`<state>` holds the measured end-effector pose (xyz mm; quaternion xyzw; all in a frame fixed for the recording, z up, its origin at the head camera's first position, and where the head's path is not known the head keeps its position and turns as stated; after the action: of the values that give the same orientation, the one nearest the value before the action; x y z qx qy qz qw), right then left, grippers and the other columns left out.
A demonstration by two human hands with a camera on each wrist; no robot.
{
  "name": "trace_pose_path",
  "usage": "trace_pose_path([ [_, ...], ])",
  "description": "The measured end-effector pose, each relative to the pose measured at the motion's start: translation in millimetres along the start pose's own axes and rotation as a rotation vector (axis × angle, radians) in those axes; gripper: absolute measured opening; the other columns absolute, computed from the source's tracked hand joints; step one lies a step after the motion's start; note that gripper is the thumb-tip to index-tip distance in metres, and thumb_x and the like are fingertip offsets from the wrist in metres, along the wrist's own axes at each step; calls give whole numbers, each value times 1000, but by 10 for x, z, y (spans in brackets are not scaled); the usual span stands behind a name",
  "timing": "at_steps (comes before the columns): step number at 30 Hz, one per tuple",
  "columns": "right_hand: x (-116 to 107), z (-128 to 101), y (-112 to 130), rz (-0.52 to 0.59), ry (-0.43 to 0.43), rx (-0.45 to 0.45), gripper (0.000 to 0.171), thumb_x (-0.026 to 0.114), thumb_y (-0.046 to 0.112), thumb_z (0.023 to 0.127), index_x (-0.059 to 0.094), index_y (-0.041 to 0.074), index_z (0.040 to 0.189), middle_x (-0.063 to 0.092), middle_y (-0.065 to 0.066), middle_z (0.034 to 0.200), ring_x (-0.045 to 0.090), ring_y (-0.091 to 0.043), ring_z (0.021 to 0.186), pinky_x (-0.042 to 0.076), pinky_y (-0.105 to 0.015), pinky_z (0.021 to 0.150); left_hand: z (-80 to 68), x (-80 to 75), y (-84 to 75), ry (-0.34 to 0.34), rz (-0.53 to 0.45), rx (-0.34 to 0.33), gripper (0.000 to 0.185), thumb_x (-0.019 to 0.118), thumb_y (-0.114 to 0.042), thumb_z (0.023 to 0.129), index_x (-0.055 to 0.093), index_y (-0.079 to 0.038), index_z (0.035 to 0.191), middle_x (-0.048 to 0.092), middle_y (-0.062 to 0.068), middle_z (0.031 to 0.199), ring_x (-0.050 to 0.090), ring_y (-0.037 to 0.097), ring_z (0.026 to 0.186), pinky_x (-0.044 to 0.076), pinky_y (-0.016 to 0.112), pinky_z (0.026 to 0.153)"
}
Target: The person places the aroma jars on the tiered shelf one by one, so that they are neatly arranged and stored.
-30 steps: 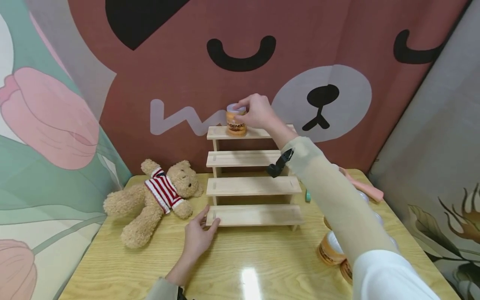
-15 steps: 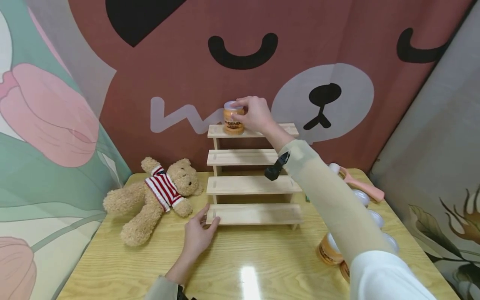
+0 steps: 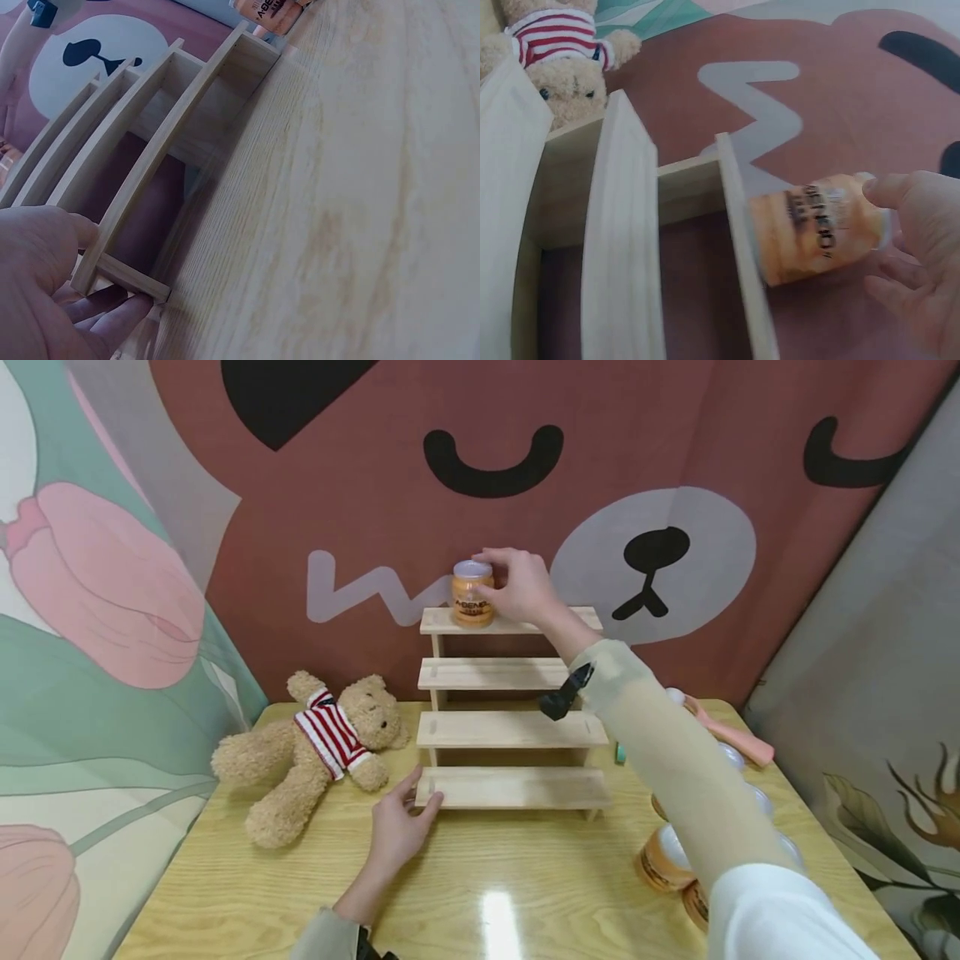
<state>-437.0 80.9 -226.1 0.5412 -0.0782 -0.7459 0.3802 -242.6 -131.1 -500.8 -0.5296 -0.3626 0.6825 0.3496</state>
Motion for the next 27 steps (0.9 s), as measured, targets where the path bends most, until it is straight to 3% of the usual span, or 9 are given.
trace_pose_path([
  [7,-385,-205,-109,71,17,-22,50,76,26,99,65,13,147,60,-9,155,60,-30,141,54,-45,117,0,11,-2,-4,6,4,59,81,-19,97,60,1,148,68,25,140,75,35,112,64,44,97],
  [13,-781,-522,-284,41,51,24,50,75,30,100,64,17,148,61,-10,153,59,-29,142,54,-47,117,15,2,-25,-9,3,15,59,81,-18,96,60,2,148,68,26,140,75,36,112,64,45,97],
  [22,-1188,-1084,-687,-96,66,-13,49,75,27,100,65,10,145,68,-17,142,66,-35,130,59,-54,106,53,-22,-52,-19,-1,24,61,81,-18,96,58,2,149,65,25,144,74,37,115,64,47,99],
  [27,-1321,-1446,-990,-191,105,32,46,76,31,100,68,11,141,70,-16,139,69,-37,124,60,-57,100,15,3,-59,-18,-9,17,61,81,-18,96,58,3,149,64,24,146,74,38,116,63,47,99],
])
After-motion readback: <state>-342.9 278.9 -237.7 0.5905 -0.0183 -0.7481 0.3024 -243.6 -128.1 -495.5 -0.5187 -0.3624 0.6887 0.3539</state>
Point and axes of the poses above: each hand's wrist, its own z-axis towards the middle knuckle, its own x-axis out of the palm, y = z × x, the point moved 7 cm from there along z, towards the middle knuckle
